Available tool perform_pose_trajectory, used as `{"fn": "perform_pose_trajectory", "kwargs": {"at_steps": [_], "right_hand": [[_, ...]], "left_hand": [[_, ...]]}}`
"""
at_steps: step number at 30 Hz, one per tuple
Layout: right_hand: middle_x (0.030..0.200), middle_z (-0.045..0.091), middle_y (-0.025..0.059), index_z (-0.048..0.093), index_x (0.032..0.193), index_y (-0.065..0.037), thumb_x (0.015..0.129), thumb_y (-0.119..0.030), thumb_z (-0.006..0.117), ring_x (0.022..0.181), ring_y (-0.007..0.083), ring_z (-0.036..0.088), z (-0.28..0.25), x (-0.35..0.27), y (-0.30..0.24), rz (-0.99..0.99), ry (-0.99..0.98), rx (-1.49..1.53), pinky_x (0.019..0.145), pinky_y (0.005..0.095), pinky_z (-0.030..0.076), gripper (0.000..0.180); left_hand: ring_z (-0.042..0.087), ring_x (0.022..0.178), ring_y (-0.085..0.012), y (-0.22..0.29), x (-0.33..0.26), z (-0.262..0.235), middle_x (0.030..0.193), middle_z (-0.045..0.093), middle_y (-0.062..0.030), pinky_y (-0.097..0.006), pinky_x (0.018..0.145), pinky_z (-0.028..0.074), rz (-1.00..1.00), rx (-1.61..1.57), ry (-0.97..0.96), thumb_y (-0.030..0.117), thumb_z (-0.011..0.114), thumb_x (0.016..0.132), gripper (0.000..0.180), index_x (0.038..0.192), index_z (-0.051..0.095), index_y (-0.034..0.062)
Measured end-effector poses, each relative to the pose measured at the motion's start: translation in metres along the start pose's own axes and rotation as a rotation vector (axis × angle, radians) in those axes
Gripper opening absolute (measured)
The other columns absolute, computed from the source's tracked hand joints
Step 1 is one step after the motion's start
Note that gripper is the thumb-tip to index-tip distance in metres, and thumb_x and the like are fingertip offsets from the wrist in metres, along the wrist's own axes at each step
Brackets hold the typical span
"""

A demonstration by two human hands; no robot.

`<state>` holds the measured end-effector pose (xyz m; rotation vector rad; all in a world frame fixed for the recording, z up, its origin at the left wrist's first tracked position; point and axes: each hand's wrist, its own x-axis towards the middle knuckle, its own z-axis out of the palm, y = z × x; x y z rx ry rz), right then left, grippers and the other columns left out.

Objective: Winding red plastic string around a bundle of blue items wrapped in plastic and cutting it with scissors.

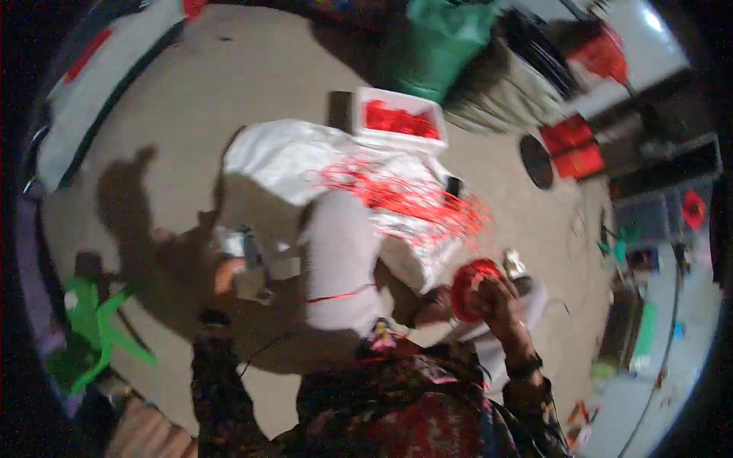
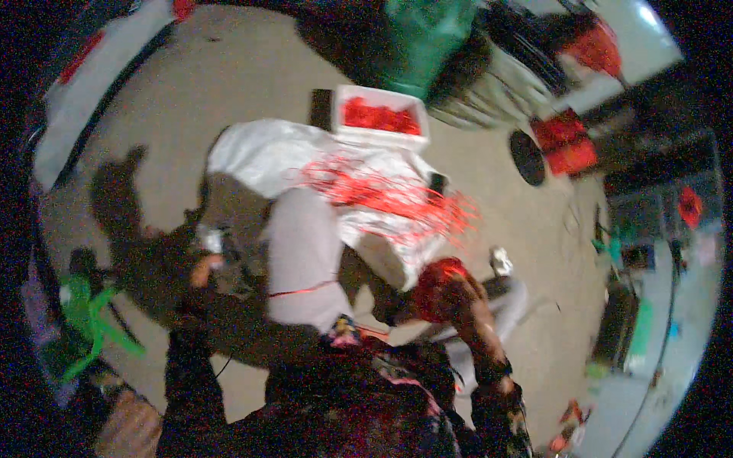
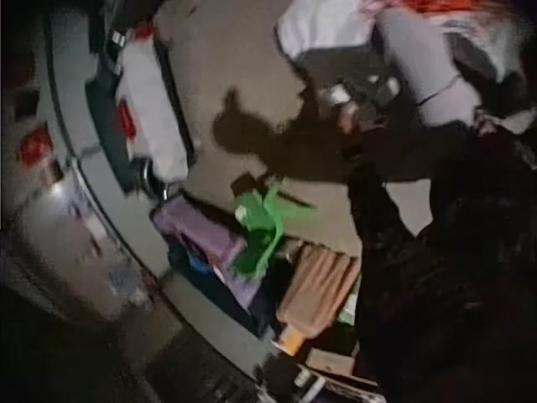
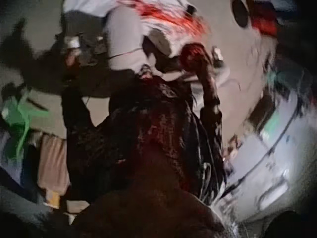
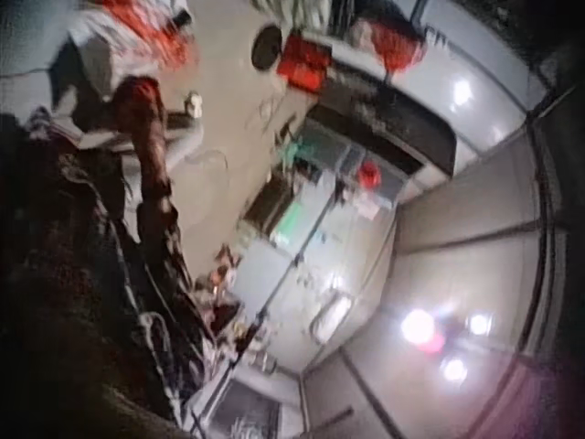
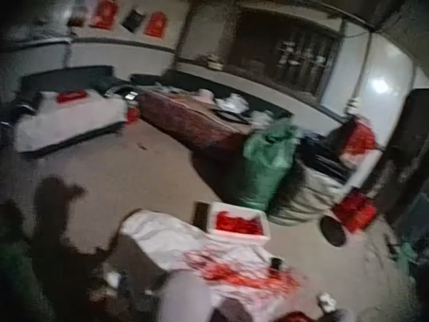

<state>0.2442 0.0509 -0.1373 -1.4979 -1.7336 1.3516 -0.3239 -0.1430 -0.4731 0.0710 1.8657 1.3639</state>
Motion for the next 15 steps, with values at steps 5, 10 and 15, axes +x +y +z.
{"fn": "perform_pose_trajectory", "kwargs": {"at_steps": [5,10,15], "right_hand": [[0.094,0.062,0.0027,0.044,0.13,0.002,0.097,-0.019,0.053,0.092,0.0127,0.06,0.004,-0.005,-0.012,0.448,0.121,0.507,0.08,0.0289,0.051,0.039],[0.104,0.061,0.0037,0.033,0.14,0.001,0.098,-0.027,0.052,0.093,0.0123,0.059,0.006,-0.016,-0.02,0.268,-0.147,0.185,0.083,0.0286,0.048,0.054],[0.128,0.053,0.0122,0.032,0.142,-0.002,0.097,-0.041,0.05,0.112,0.0191,0.054,0.002,-0.014,-0.069,0.148,-0.661,0.22,0.089,0.0314,0.047,0.062]], "left_hand": [[0.053,0.11,-0.0168,0.207,-0.105,0.124,0.125,0.057,-0.0087,-0.032,0.097,0.04,0.535,0.206,-0.318,0.009,0.062,0.08,0.052,0.13,0.051,0.002],[0.051,0.12,-0.0214,0.311,-0.259,0.21,0.125,0.057,-0.012,-0.035,0.104,0.035,0.863,0.326,-0.795,0.017,0.068,0.075,0.059,0.129,0.051,0.0006],[0.041,0.13,-0.0281,0.275,-0.356,0.281,0.139,0.045,-0.0173,-0.039,0.11,0.028,1.02,0.518,-1.278,0.019,0.076,0.069,0.08,0.138,0.039,0.0023]]}}
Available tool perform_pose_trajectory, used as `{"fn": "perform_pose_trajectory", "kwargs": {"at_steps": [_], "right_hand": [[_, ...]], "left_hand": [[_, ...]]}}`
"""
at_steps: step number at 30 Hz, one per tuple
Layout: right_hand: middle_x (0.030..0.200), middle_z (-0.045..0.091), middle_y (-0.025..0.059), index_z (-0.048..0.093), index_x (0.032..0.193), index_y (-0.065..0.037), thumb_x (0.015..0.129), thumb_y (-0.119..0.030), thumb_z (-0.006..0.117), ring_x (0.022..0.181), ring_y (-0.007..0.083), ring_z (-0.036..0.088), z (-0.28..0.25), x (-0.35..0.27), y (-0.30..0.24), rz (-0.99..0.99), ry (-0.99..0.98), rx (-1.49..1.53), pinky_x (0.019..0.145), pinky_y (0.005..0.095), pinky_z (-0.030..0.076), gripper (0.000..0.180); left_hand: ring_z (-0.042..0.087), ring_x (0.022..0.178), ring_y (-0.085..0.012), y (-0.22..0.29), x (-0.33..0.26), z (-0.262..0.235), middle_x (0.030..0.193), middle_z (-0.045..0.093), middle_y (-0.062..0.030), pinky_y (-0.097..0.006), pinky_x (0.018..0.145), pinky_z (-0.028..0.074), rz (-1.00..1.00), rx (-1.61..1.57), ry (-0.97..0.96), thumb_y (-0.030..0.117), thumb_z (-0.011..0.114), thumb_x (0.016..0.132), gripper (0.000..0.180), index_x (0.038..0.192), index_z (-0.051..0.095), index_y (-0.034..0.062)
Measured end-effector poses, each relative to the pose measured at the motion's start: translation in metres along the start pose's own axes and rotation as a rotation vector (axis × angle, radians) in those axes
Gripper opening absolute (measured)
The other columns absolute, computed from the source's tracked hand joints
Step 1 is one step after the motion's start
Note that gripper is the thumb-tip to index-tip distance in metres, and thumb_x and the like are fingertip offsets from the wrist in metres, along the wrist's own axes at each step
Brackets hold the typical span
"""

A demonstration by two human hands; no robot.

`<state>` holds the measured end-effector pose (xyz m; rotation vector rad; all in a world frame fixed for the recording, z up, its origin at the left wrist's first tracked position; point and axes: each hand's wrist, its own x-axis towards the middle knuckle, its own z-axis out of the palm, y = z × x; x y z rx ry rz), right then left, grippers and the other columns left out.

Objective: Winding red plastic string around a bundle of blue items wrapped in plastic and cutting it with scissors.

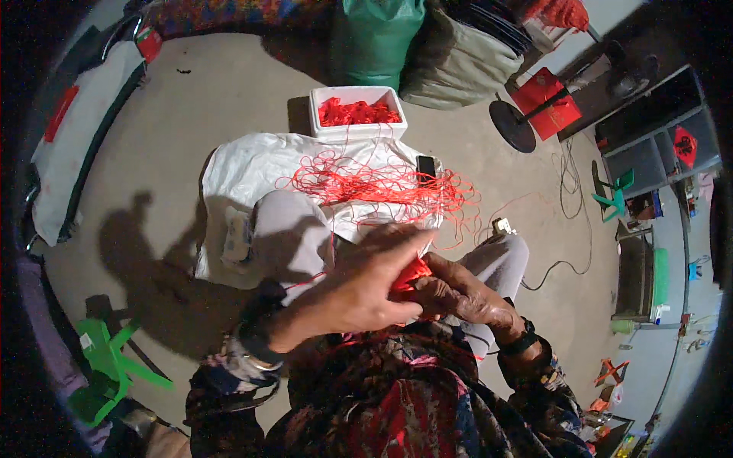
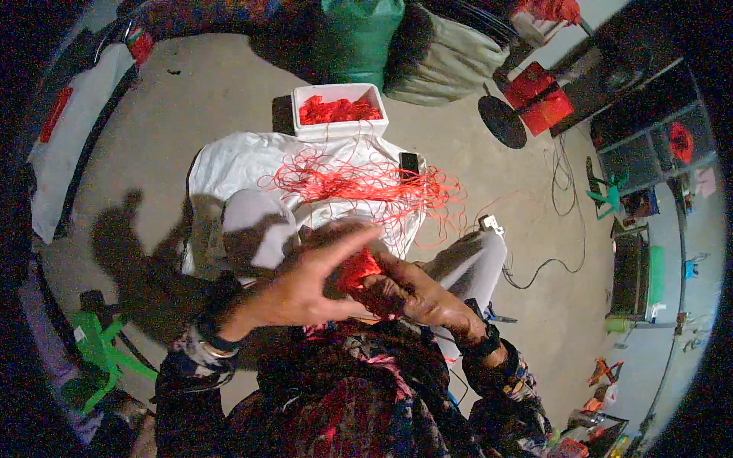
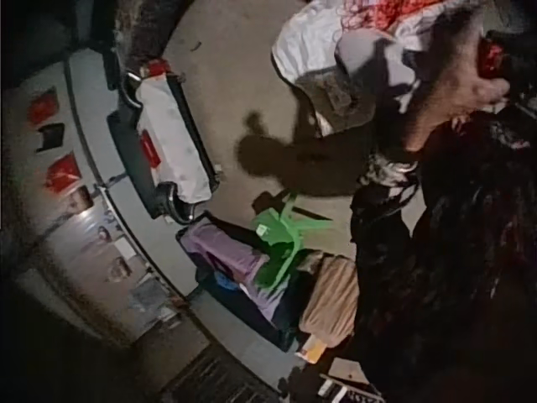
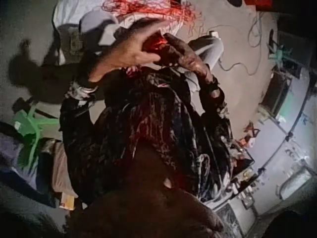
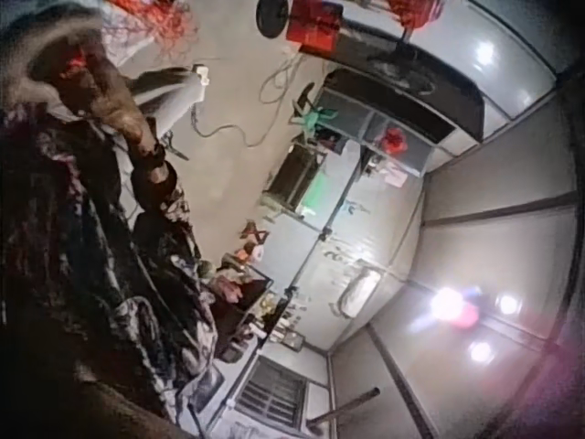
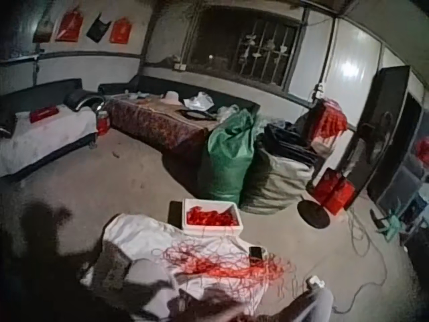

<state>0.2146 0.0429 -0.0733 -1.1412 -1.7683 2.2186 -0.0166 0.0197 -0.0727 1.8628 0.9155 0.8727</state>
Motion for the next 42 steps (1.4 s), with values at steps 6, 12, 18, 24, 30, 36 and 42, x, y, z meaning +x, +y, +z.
{"fn": "perform_pose_trajectory", "kwargs": {"at_steps": [6,12,18,24,30,36,42], "right_hand": [[0.115,0.056,0.0115,0.043,0.13,0.0,0.098,-0.039,0.047,0.1,0.0179,0.053,0.001,-0.02,0.001,-0.05,0.022,-0.086,0.086,0.0309,0.045,0.051],[0.076,0.048,-0.0025,0.047,0.12,-0.004,0.099,-0.031,0.049,0.065,0.0074,0.045,0.0,-0.031,0.004,-0.153,0.023,0.27,0.058,0.0223,0.038,0.035],[0.084,0.052,-0.0007,0.048,0.116,-0.005,0.094,-0.026,0.059,0.071,0.0083,0.05,-0.002,-0.038,0.021,-0.218,0.083,0.347,0.067,0.0237,0.043,0.032],[0.102,0.057,-0.0004,0.047,0.121,-0.006,0.089,-0.017,0.066,0.09,0.0065,0.053,0.001,-0.041,0.042,-0.32,0.236,0.381,0.079,0.0231,0.046,0.039],[0.103,0.057,-0.0026,0.052,0.116,-0.005,0.089,-0.014,0.066,0.094,0.0049,0.05,0.006,-0.034,0.058,-0.397,0.323,0.337,0.081,0.0221,0.043,0.032],[0.098,0.058,-0.0007,0.055,0.109,-0.005,0.093,-0.018,0.059,0.093,0.0069,0.05,0.009,-0.023,0.076,-0.408,0.421,0.328,0.077,0.0237,0.043,0.021],[0.089,0.053,0.0078,0.051,0.105,-0.001,0.093,-0.013,0.056,0.082,0.0197,0.051,0.01,-0.014,0.074,-0.542,0.752,-0.271,0.075,0.0325,0.042,0.018]], "left_hand": [[0.043,0.124,-0.038,-0.015,0.012,0.044,0.132,0.046,-0.0244,-0.043,0.107,0.03,-0.044,-0.041,-0.172,0.008,0.062,0.069,0.079,0.141,0.03,-0.0021],[0.056,0.11,-0.0275,-0.029,0.009,0.062,0.116,0.058,-0.0179,-0.035,0.099,0.039,-0.162,-0.079,-0.065,-0.004,0.052,0.069,0.058,0.126,0.047,-0.0015],[0.065,0.089,-0.0283,-0.027,0.019,0.066,0.092,0.066,-0.0166,-0.036,0.08,0.049,-0.203,-0.013,0.072,-0.006,0.048,0.068,0.041,0.107,0.057,0.0012],[0.065,0.085,-0.0224,-0.018,0.027,0.067,0.088,0.065,-0.0129,-0.032,0.082,0.05,-0.238,-0.178,0.203,-0.008,0.04,0.064,0.042,0.102,0.059,-0.0004],[0.065,0.087,-0.0187,0.001,0.034,0.07,0.091,0.066,-0.0119,-0.031,0.084,0.05,-0.218,-0.106,0.222,-0.007,0.038,0.065,0.044,0.103,0.059,-0.0011],[0.064,0.088,-0.017,0.007,0.031,0.084,0.092,0.066,-0.0111,-0.031,0.083,0.05,-0.294,-0.203,0.322,-0.006,0.045,0.069,0.038,0.104,0.059,-0.0019],[0.063,0.085,-0.016,-0.002,0.032,0.095,0.091,0.066,-0.0103,-0.03,0.081,0.049,-0.357,-0.176,0.453,-0.006,0.048,0.071,0.035,0.104,0.059,-0.002]]}}
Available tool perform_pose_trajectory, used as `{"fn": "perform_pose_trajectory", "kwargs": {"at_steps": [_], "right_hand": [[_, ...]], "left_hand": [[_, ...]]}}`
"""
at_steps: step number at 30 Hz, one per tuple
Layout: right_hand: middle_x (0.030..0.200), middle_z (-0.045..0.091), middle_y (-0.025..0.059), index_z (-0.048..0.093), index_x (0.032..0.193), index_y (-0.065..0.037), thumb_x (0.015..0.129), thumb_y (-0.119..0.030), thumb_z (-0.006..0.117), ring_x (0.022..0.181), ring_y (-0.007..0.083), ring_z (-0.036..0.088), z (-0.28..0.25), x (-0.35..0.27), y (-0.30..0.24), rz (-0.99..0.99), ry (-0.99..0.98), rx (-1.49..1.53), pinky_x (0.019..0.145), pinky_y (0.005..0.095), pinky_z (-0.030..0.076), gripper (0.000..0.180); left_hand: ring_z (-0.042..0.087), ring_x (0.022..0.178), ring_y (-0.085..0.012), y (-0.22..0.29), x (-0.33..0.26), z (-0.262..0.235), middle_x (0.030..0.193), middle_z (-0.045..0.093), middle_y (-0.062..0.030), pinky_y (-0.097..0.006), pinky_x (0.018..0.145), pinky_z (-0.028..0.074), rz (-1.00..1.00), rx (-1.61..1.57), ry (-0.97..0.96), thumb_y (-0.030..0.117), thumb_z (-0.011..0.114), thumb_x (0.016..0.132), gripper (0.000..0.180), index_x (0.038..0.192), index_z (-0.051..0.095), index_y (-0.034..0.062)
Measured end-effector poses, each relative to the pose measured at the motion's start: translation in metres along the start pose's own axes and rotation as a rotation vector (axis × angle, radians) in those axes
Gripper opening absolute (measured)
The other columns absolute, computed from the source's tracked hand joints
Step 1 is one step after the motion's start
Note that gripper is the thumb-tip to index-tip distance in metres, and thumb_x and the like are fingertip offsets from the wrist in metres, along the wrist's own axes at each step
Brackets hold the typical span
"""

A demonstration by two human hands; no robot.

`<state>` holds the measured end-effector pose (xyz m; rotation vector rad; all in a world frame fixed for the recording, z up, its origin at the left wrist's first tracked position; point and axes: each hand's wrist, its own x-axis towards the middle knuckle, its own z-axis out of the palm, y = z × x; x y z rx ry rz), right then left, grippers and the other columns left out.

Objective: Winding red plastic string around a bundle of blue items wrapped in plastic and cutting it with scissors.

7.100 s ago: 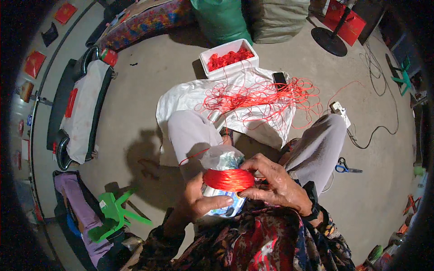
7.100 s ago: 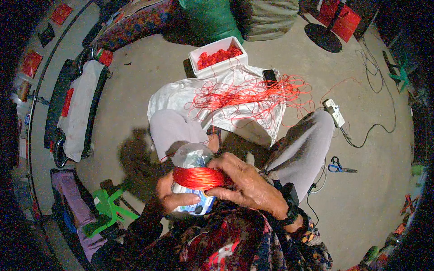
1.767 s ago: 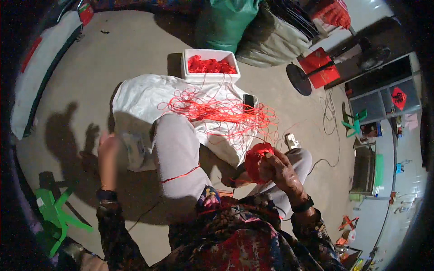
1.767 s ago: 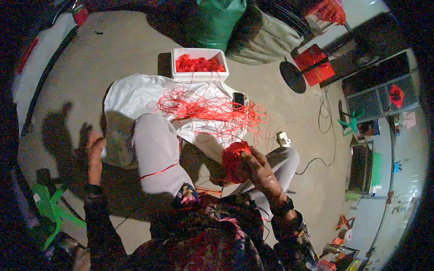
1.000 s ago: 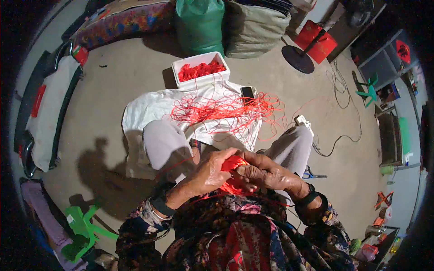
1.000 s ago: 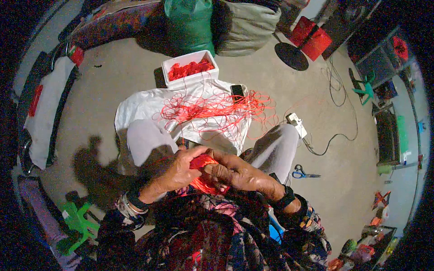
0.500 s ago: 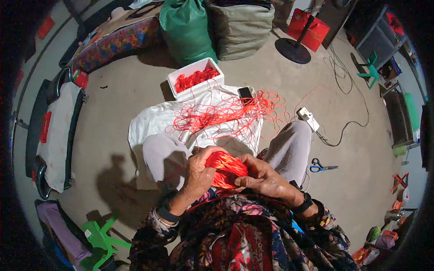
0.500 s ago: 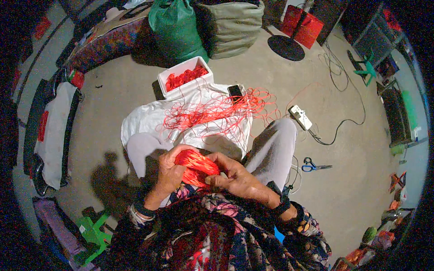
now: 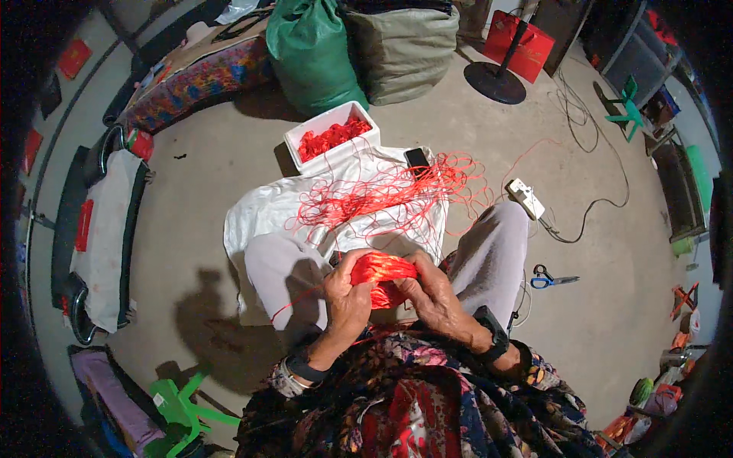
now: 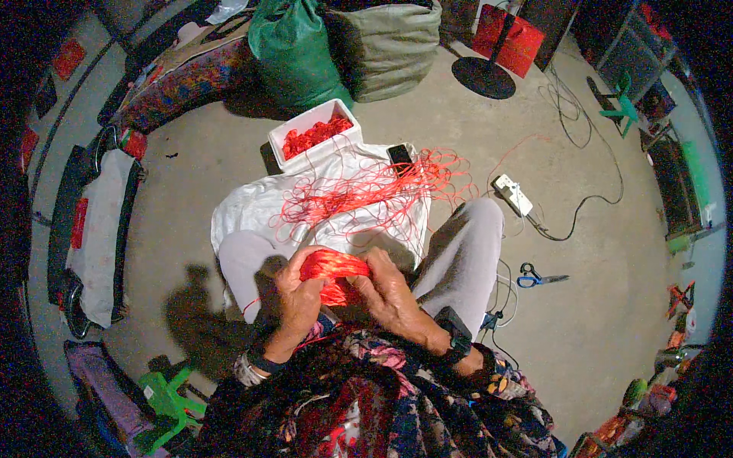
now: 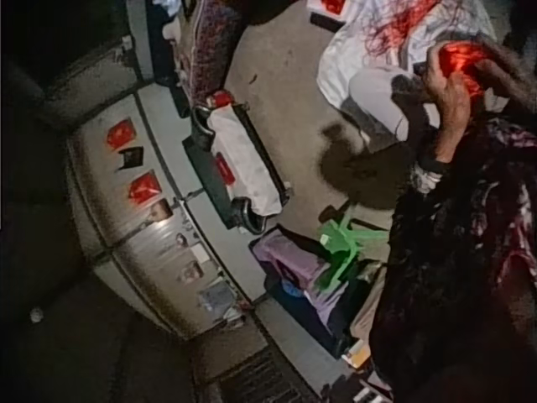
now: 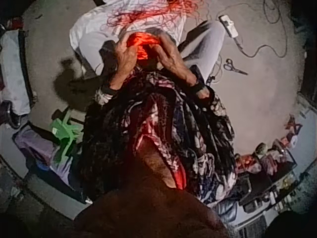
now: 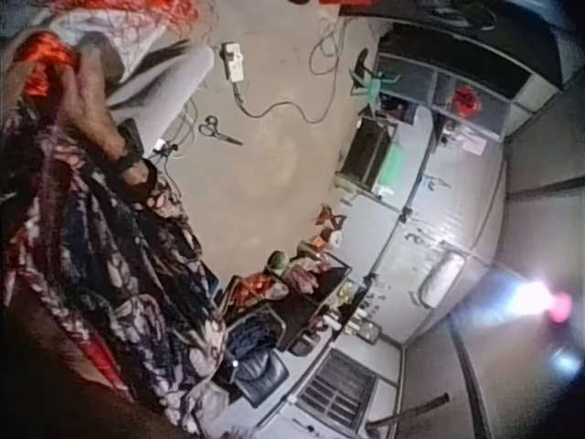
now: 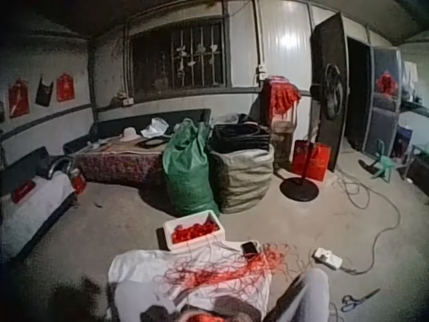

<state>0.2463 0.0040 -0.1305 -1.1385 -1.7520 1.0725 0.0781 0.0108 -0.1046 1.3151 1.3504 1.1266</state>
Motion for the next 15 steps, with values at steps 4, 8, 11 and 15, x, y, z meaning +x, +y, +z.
{"fn": "perform_pose_trajectory", "kwargs": {"at_steps": [4,8,11,15], "right_hand": [[0.087,0.044,0.0161,0.047,0.107,0.0,0.092,-0.012,0.053,0.082,0.0336,0.043,0.002,0.008,-0.019,-0.172,-0.015,-0.186,0.077,0.0389,0.037,0.02],[0.088,0.044,0.0149,0.045,0.104,0.0,0.096,-0.02,0.051,0.082,0.0298,0.044,-0.013,0.009,-0.011,0.03,-0.029,-0.043,0.075,0.0406,0.037,0.022],[0.086,0.041,0.017,0.045,0.095,0.0,0.095,-0.022,0.051,0.079,0.0322,0.043,-0.004,0.014,-0.021,-0.212,0.049,0.001,0.073,0.0401,0.037,0.023],[0.077,0.042,0.0034,0.046,0.099,-0.003,0.097,-0.023,0.051,0.066,0.0128,0.038,-0.011,0.014,0.006,0.043,0.007,0.165,0.058,0.0282,0.033,0.02]], "left_hand": [[0.063,0.083,-0.0165,-0.024,0.011,0.008,0.088,0.065,-0.01,-0.029,0.08,0.049,0.164,0.028,0.021,-0.009,0.045,0.07,0.035,0.101,0.059,-0.0017],[0.063,0.086,-0.0194,-0.012,0.016,-0.005,0.089,0.065,-0.0127,-0.032,0.083,0.049,0.073,0.06,-0.034,-0.01,0.045,0.068,0.036,0.1,0.06,-0.0013],[0.064,0.087,-0.0193,-0.035,0.006,0.003,0.089,0.065,-0.0119,-0.031,0.082,0.05,0.256,0.403,-0.01,-0.009,0.043,0.067,0.041,0.104,0.058,-0.0027],[0.064,0.087,-0.0246,-0.002,0.021,-0.01,0.088,0.065,-0.0141,-0.035,0.081,0.049,0.109,0.061,-0.066,-0.005,0.043,0.067,0.039,0.103,0.058,-0.0019]]}}
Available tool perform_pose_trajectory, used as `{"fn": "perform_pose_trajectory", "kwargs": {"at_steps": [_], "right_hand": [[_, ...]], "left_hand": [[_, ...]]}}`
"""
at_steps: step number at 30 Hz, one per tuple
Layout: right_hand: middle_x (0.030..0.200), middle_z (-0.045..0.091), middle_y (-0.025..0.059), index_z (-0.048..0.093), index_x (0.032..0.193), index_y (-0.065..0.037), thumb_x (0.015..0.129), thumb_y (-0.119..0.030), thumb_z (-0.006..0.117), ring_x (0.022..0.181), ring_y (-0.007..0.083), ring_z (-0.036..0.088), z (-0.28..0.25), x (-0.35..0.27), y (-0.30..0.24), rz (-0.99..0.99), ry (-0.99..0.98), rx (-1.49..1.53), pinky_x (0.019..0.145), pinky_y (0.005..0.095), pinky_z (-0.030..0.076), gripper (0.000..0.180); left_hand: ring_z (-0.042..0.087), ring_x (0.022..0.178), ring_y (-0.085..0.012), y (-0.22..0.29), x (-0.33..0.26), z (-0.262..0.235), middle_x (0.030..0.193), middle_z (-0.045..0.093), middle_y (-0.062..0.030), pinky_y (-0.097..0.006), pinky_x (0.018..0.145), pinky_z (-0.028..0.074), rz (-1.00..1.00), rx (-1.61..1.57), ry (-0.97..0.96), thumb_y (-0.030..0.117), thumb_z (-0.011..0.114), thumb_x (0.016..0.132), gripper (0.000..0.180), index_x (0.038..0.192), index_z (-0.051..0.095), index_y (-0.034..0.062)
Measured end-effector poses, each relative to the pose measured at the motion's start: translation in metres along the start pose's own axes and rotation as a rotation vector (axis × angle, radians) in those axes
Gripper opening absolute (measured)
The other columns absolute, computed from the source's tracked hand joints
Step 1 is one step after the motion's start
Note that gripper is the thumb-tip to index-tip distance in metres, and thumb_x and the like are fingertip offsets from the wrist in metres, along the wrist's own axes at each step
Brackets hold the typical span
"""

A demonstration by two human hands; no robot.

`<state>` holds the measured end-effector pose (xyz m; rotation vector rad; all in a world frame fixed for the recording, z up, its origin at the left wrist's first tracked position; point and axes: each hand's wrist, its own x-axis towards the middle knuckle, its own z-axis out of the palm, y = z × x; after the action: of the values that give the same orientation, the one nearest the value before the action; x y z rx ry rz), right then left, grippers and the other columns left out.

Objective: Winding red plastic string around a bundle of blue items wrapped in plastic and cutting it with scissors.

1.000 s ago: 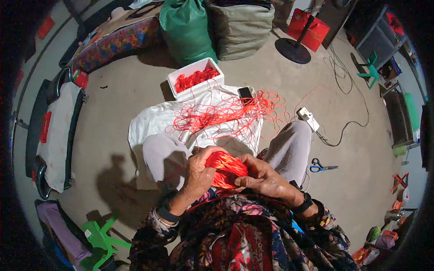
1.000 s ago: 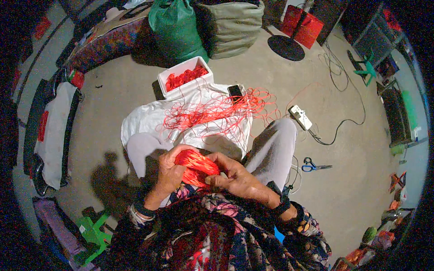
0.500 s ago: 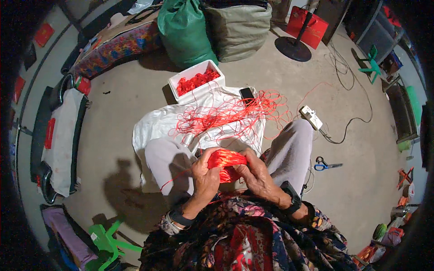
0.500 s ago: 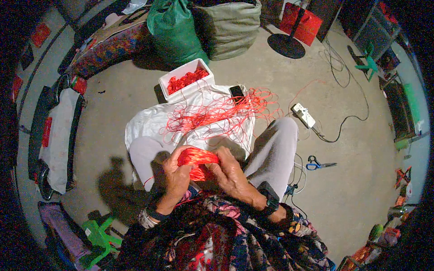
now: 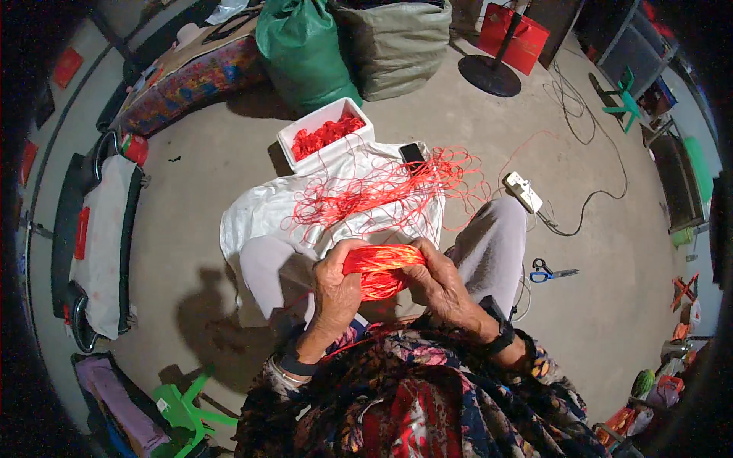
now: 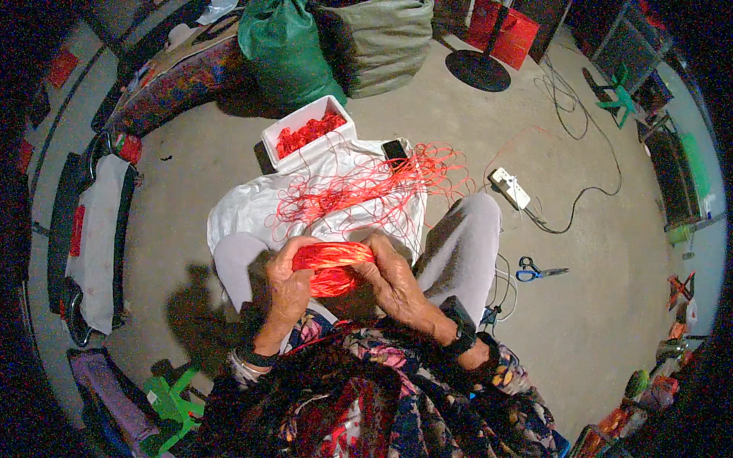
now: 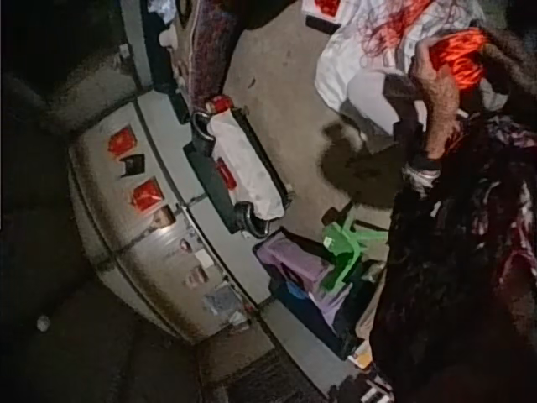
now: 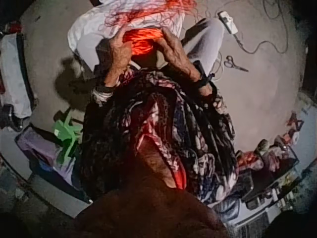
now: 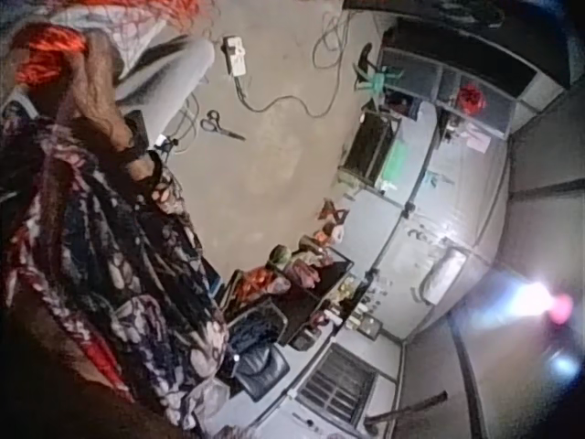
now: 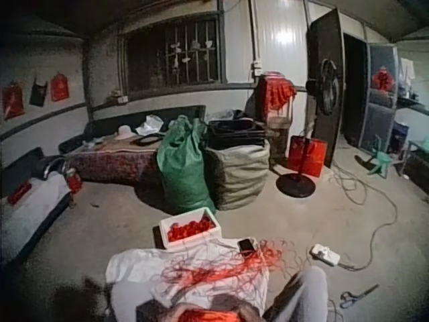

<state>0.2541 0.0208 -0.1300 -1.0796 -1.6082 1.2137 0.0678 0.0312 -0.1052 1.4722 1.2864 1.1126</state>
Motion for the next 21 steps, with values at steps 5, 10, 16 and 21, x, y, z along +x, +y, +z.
{"fn": "perform_pose_trajectory", "kwargs": {"at_steps": [5,10,16,21], "right_hand": [[0.093,0.045,0.0129,0.046,0.103,0.0,0.091,-0.021,0.06,0.09,0.0243,0.046,-0.005,-0.001,-0.009,0.057,-0.135,0.016,0.08,0.0353,0.039,0.028],[0.127,0.05,0.0059,0.044,0.129,-0.005,0.08,-0.019,0.073,0.125,0.0185,0.039,-0.024,-0.011,-0.013,0.286,-0.318,0.28,0.108,0.0317,0.028,0.058],[0.103,0.055,0.0013,0.049,0.124,-0.009,0.075,-0.016,0.077,0.096,0.009,0.056,-0.044,-0.011,-0.012,0.458,-0.115,0.28,0.07,0.0237,0.044,0.057],[0.091,0.06,0.0142,0.048,0.125,-0.003,0.073,-0.03,0.079,0.078,0.0219,0.061,-0.017,0.002,-0.048,0.078,-0.221,-0.13,0.064,0.0366,0.046,0.066]], "left_hand": [[0.063,0.087,-0.0311,0.0,-0.003,-0.004,0.088,0.064,-0.0159,-0.038,0.082,0.048,0.104,0.148,0.006,-0.007,0.042,0.065,0.041,0.102,0.058,0.0003],[0.059,0.085,-0.0364,0.014,-0.002,-0.008,0.087,0.063,-0.0173,-0.044,0.08,0.045,0.246,0.346,-0.018,-0.009,0.045,0.063,0.041,0.099,0.059,0.0024],[0.057,0.085,-0.036,0.016,0.001,-0.016,0.088,0.062,-0.0167,-0.042,0.078,0.046,0.355,0.526,-0.133,-0.009,0.047,0.06,0.04,0.097,0.06,0.0015],[0.056,0.083,-0.0374,0.024,0.001,-0.008,0.085,0.061,-0.0171,-0.044,0.075,0.044,0.39,0.584,-0.187,-0.006,0.052,0.066,0.032,0.097,0.058,0.001]]}}
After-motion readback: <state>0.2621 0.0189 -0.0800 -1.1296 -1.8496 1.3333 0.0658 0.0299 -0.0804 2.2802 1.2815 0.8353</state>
